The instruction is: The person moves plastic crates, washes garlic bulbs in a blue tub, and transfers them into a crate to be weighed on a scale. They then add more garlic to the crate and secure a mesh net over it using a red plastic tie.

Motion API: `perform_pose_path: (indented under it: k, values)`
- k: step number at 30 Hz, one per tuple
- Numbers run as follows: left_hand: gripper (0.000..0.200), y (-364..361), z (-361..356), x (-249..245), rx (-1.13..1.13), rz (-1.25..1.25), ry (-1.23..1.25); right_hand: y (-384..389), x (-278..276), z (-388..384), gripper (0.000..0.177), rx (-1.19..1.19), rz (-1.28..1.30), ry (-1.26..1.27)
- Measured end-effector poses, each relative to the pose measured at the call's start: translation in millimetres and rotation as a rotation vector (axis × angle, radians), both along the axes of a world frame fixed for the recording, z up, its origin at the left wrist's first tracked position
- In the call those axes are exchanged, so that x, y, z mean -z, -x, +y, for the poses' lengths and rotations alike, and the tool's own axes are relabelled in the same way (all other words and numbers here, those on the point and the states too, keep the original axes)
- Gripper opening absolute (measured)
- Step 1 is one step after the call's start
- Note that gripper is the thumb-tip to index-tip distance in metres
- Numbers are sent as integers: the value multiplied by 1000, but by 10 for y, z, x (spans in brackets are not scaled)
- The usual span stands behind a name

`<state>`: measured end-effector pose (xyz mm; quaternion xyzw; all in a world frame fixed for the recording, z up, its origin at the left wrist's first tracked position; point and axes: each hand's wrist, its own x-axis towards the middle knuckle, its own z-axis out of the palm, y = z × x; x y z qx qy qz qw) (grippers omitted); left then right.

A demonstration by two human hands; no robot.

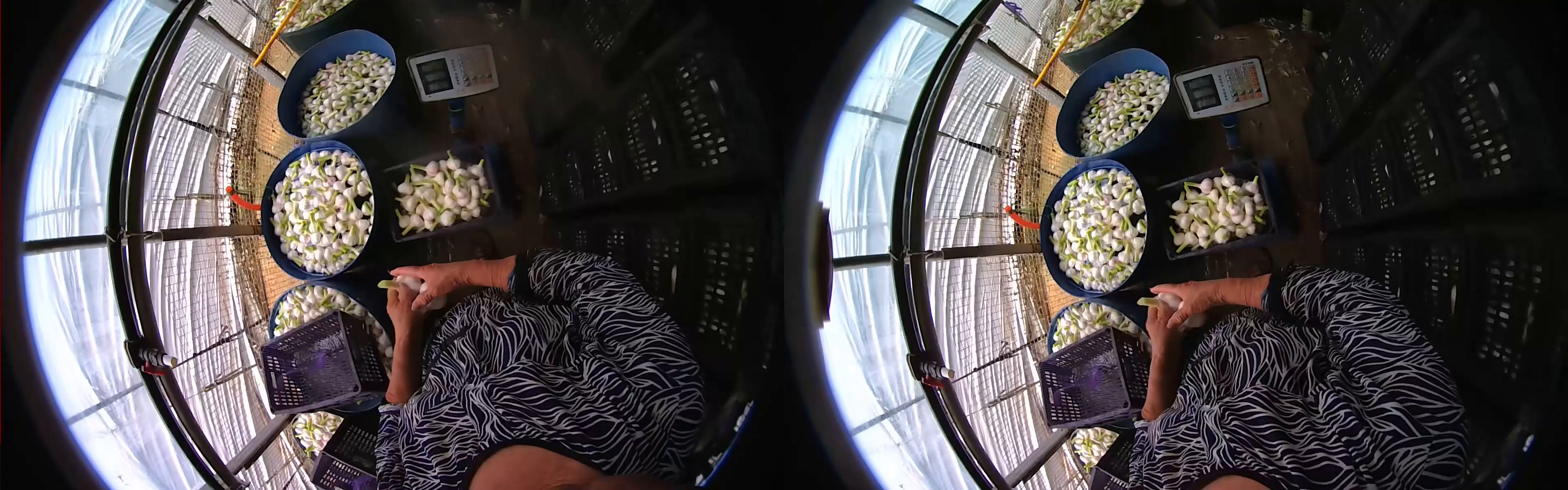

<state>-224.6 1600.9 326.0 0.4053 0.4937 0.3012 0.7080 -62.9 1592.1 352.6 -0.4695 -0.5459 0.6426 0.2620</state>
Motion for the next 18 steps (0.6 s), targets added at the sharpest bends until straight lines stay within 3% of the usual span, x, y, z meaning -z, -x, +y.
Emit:
perform_pose_path:
  k: [3,5,6,7,13,16,17,18]
  values:
    - [29,-388,164,-104,474,297,-711,-430,315,68,77,39,-14,130]
    - [30,-832,175,-397,209,-139,411,-766,458,-3,65,190,20,170]
    - [32,-827,165,-202,341,-13,255,-895,563,-21,64,263,58,225]
    - [37,-905,202,5,154,-134,560,-1031,710,-65,60,330,107,285]
    - [42,-1104,420,1107,29,157,617,-1413,1557,-162,44,889,1,367]
    - [44,-960,595,2327,75,361,459,-1619,2067,77,45,965,-39,327]
    - [44,-827,678,2619,123,433,403,-1609,2177,178,46,986,-61,314]
    - [42,-931,888,2579,218,708,261,-1658,2279,346,51,965,-58,282]
